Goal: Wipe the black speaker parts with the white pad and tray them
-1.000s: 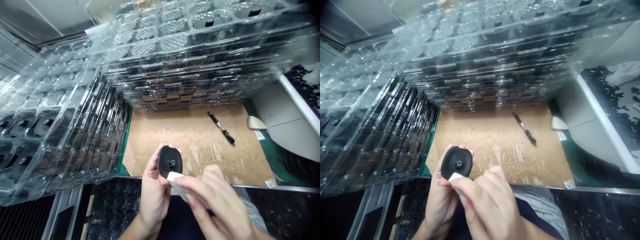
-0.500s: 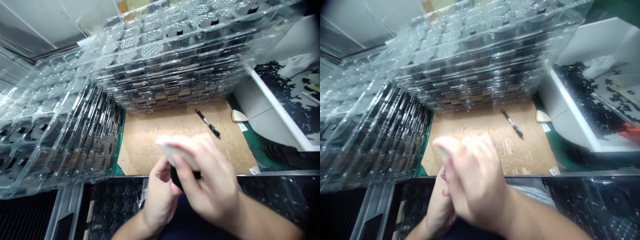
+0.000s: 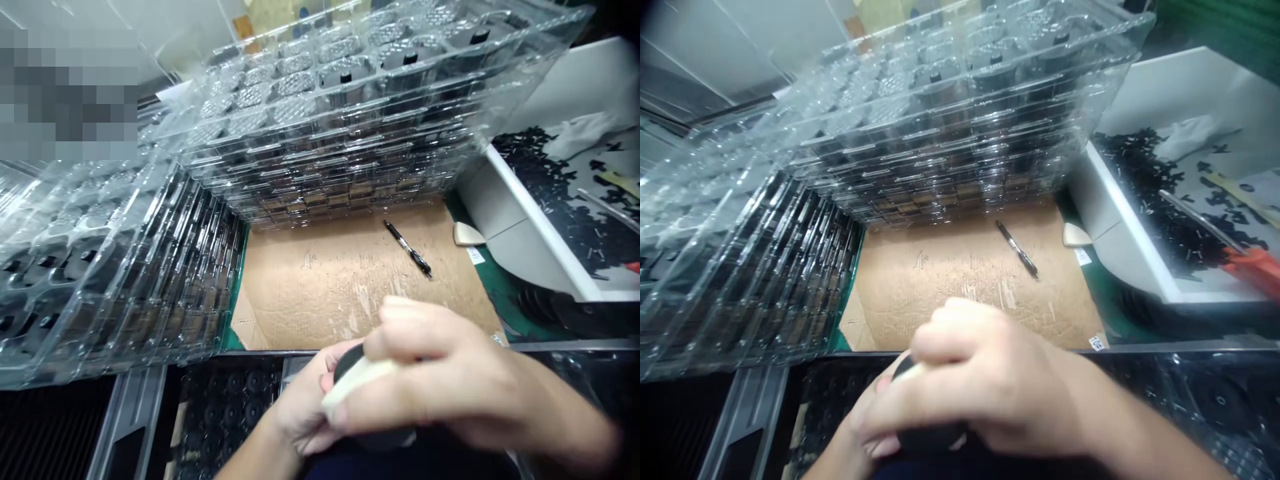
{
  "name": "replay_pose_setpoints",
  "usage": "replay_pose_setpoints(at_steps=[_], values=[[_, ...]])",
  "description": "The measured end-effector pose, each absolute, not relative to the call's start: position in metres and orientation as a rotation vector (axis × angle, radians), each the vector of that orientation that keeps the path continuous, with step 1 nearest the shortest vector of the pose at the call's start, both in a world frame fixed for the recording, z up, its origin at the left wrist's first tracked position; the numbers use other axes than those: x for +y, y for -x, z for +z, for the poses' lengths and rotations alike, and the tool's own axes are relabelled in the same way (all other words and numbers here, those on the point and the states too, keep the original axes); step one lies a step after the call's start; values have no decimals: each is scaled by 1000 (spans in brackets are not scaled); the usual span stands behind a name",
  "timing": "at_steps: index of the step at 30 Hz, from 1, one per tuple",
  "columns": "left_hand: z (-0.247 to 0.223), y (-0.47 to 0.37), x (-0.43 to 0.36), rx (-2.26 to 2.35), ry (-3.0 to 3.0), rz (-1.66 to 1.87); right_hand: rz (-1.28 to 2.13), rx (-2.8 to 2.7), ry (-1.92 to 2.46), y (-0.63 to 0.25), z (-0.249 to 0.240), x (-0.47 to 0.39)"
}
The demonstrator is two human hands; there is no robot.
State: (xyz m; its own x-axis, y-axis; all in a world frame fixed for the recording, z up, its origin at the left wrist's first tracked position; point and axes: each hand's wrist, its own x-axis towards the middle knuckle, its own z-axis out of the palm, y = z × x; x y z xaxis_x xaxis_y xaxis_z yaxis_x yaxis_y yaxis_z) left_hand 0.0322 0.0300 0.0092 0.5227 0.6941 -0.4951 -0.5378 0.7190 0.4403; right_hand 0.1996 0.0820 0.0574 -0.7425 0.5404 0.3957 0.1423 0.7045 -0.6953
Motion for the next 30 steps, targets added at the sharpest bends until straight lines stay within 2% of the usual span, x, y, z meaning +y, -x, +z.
replay_pose_setpoints(at_steps=[3,6,9,11,13,15,18,20,23,26,30], values=[[9,-24,30,582,-193,702,884,-2142,864,-213,30,88],[9,-19,31,555,-214,762,849,-1941,1249,-223,-28,76],[7,-18,31,532,-280,765,1018,-1983,1377,-227,-81,57],[6,-20,31,532,-304,760,1051,-1956,1434,-228,-90,49],[7,-22,32,552,-309,760,951,-1799,1500,-228,-70,45],[8,-24,33,574,-292,753,757,-1713,1444,-226,-31,46],[7,-25,36,646,-239,705,533,-2077,934,-219,28,52],[4,-24,37,672,-213,665,643,-2269,678,-214,49,61],[1,-22,38,617,-152,614,813,-2425,733,-209,54,75],[0,-21,37,561,-101,587,757,-2387,748,-197,45,75],[-3,-20,35,636,-111,933,519,-2144,1004,-174,30,46]])
